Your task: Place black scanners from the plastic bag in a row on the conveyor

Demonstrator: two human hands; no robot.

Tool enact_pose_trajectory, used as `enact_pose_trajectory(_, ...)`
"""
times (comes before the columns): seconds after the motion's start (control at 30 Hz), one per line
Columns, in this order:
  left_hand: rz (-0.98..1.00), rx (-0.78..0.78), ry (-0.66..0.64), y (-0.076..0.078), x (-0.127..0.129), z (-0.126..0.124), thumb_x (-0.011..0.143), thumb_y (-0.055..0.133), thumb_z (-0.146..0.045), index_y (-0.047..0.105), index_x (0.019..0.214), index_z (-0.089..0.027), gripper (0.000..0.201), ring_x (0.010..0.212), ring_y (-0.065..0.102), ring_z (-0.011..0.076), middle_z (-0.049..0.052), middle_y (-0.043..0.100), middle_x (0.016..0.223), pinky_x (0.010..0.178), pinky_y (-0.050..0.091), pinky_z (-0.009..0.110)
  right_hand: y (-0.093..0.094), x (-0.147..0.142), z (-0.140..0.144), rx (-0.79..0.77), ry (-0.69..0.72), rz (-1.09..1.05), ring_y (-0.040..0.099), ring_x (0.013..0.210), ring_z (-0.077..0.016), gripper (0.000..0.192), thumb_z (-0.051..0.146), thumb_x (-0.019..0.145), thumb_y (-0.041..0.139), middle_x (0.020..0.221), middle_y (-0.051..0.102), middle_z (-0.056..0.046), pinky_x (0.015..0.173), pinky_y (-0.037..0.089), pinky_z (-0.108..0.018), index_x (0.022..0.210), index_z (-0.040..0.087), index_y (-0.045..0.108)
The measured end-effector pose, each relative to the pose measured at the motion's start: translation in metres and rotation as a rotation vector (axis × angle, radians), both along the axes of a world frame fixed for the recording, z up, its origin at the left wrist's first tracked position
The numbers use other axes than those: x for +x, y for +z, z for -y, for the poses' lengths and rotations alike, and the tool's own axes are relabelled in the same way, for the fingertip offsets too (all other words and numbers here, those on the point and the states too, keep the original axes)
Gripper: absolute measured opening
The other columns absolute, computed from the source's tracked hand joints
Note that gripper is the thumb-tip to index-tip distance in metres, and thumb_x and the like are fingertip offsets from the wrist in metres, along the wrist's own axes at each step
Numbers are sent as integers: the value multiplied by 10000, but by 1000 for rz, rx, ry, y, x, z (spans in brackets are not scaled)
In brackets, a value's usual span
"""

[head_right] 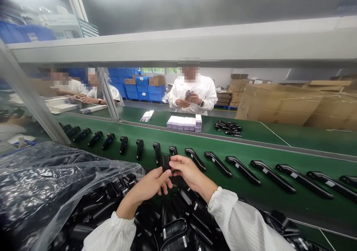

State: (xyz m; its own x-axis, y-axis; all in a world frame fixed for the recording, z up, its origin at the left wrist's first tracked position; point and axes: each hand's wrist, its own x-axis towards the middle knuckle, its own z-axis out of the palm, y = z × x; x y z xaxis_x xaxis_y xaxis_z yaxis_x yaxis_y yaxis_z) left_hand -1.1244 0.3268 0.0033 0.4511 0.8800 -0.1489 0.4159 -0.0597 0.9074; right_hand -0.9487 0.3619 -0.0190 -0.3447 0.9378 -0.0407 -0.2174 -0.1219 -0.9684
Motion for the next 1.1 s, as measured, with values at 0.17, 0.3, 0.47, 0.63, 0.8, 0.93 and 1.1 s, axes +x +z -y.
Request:
enact_pose_trajectory(0.17,-749,334,248,-2,-16,-2,898,530,-369,550,1218,-169,378,1181,532,335,164,600,1217,860,462,398,-19,26,-25,194,-211,555,596,734,-185,223,312,821,617,830,631,-33,663,495,-314,995,180,657)
enact_pose_trajectory(0.3,-921,291,220,-4,-23,-1,816,591,-175,592,1171,-161,355,1203,509,380,184,591,1219,876,464,458,-37,34,-28,420,-193,1099,625,970,-237,253,168,877,537,1055,660,-109,878,459,-346,1101,161,655)
enact_pose_trajectory(0.47,-938,284,216,-7,-20,-1,815,465,-53,586,1156,-154,376,1108,591,327,171,602,1180,860,470,410,-51,23,-27,438,-231,1396,601,1072,-283,404,91,930,429,1148,622,-212,894,435,-343,1327,53,495)
enact_pose_trajectory(0.63,-825,227,196,-9,-18,-8,890,419,-215,530,1237,-149,370,999,647,305,172,631,1185,753,491,354,-38,33,-35,430,-246,1406,581,1094,-301,351,212,990,403,1148,616,-214,924,422,-363,1263,60,562)
enact_pose_trajectory(0.8,-686,226,185,-10,-18,-15,902,414,-271,546,1183,-183,323,1045,634,291,145,663,1159,783,471,329,-3,79,-15,499,-26,1262,592,1080,-239,305,333,971,481,1129,658,-110,936,425,-306,1155,172,664)
enact_pose_trajectory(0.93,-601,238,194,-13,-14,-18,890,439,-220,568,1064,-206,217,966,647,271,112,689,1053,773,451,316,5,101,10,484,263,1179,628,995,-241,365,439,854,637,1118,676,-77,863,463,-308,1131,208,696)
enact_pose_trajectory(1.1,-526,250,183,-14,-13,-18,883,457,-140,563,1058,-206,215,991,636,240,86,691,1047,802,444,290,-1,99,14,541,298,1177,631,1038,-246,263,252,865,568,1095,707,-75,941,437,-329,1066,198,729)
